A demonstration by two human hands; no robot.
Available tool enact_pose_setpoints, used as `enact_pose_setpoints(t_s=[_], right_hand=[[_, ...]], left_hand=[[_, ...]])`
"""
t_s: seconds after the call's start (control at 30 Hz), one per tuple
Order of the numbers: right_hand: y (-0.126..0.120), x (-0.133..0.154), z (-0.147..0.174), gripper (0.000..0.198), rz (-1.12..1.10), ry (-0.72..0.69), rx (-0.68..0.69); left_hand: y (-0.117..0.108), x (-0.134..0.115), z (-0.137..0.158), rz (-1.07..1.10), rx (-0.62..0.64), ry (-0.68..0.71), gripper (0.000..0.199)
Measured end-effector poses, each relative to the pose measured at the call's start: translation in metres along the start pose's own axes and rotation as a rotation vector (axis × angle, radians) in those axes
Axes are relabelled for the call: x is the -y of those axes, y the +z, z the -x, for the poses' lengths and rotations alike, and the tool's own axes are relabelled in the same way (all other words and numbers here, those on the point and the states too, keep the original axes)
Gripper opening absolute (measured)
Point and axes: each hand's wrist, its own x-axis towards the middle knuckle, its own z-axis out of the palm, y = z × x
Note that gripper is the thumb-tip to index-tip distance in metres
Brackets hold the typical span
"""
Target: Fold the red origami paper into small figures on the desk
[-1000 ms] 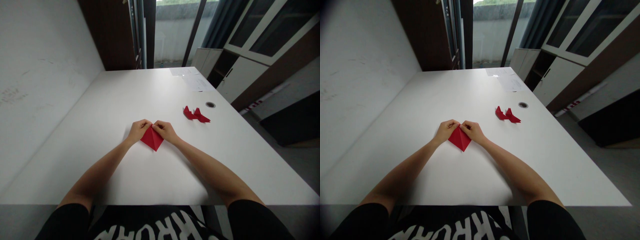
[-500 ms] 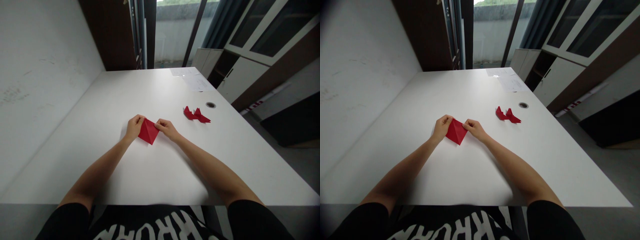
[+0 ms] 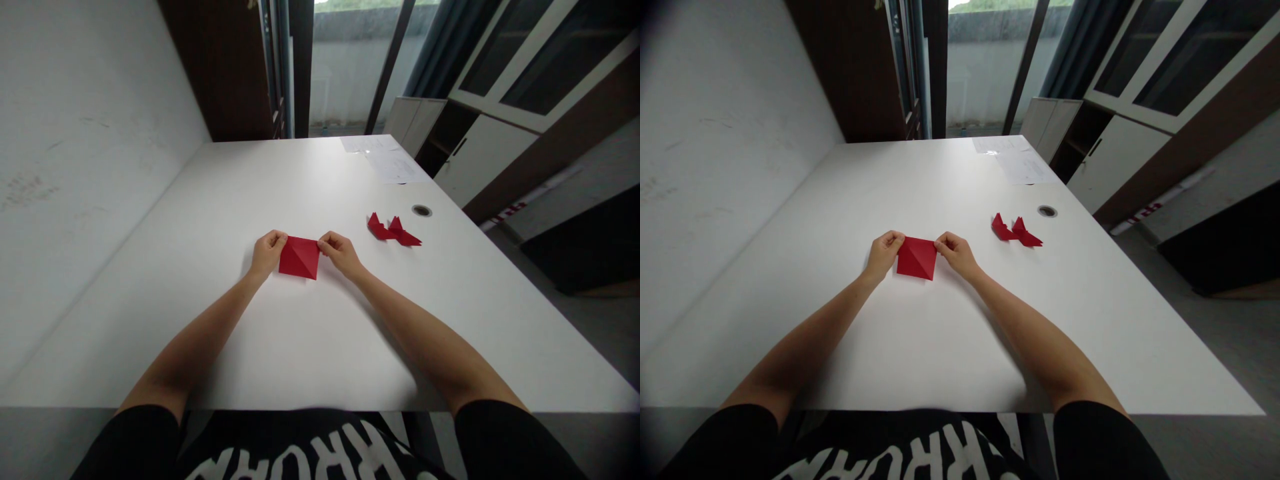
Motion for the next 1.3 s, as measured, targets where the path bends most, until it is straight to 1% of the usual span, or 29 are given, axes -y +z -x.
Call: enact_pose_setpoints(t_s=[0.07, 0.17, 0.23, 0.3, 0.4, 0.5, 0.6, 0.67, 0.7, 0.73, 0.8, 0.87, 0.93, 1.0, 1.07, 1.13, 1.2, 1.27, 1.3], right_hand=[[0.0, -0.001, 0.0, 0.032, 0.083, -0.026, -0.047], [0.0, 0.0, 0.001, 0.03, 0.143, -0.042, -0.114], [0.002, 0.003, 0.002, 0.029, 0.149, -0.041, -0.119], [0.002, 0.005, 0.003, 0.029, 0.147, -0.037, -0.089], [0.001, 0.005, 0.001, 0.031, 0.136, -0.008, -0.038], [-0.004, 0.0, -0.003, 0.035, 0.078, 0.073, -0.072], [-0.008, -0.004, -0.007, 0.037, -0.008, 0.144, -0.117], [-0.008, -0.005, -0.007, 0.037, -0.011, 0.146, -0.149], [-0.008, -0.005, -0.006, 0.036, 0.024, 0.111, -0.176], [-0.007, -0.004, -0.005, 0.033, 0.089, 0.045, -0.204], [-0.005, -0.003, 0.0, 0.028, 0.299, -0.169, -0.224], [-0.004, 0.001, 0.005, 0.03, 0.548, -0.401, -0.155], [-0.002, 0.005, 0.009, 0.037, 0.753, -0.554, -0.046], [0.0, 0.01, 0.012, 0.045, 0.879, -0.611, 0.002], [0.002, 0.015, 0.013, 0.048, 0.936, -0.627, 0.003], [0.004, 0.017, 0.015, 0.043, 0.951, -0.651, 0.053], [0.006, 0.018, 0.016, 0.033, 0.933, -0.676, 0.155], [0.008, 0.017, 0.018, 0.027, 0.885, -0.642, 0.216], [0.009, 0.017, 0.019, 0.026, 0.849, -0.599, 0.211]], left_hand=[[-0.001, -0.002, 0.0, -0.007, 0.071, 0.0, 0.026], [-0.002, -0.005, 0.002, -0.081, 0.229, -0.032, 0.026], [-0.002, -0.007, 0.003, -0.153, 0.324, -0.044, 0.026], [-0.002, -0.008, 0.005, -0.204, 0.371, -0.025, 0.027], [-0.003, -0.01, 0.005, -0.22, 0.374, 0.011, 0.027], [-0.003, -0.01, 0.003, -0.206, 0.355, -0.026, 0.027], [-0.003, -0.008, 0.001, -0.122, 0.254, -0.094, 0.028], [-0.003, -0.003, -0.002, -0.031, 0.167, -0.145, 0.028], [-0.003, -0.001, -0.003, 0.016, 0.131, -0.174, 0.029], [-0.003, 0.001, -0.004, 0.061, 0.1, -0.205, 0.03], [-0.003, 0.005, -0.007, 0.136, 0.052, -0.261, 0.031], [-0.004, 0.006, -0.008, 0.186, 0.016, -0.302, 0.03], [-0.004, 0.005, -0.008, 0.203, -0.013, -0.314, 0.031], [-0.003, 0.002, -0.006, 0.189, -0.029, -0.287, 0.034], [-0.002, -0.001, -0.004, 0.15, -0.023, -0.236, 0.033], [0.001, -0.005, 0.0, 0.099, -0.002, -0.181, 0.026], [0.005, -0.008, 0.004, 0.047, 0.036, -0.141, 0.019], [0.007, -0.011, 0.007, 0.026, 0.086, -0.116, 0.016], [0.008, -0.013, 0.008, 0.031, 0.108, -0.108, 0.018]])
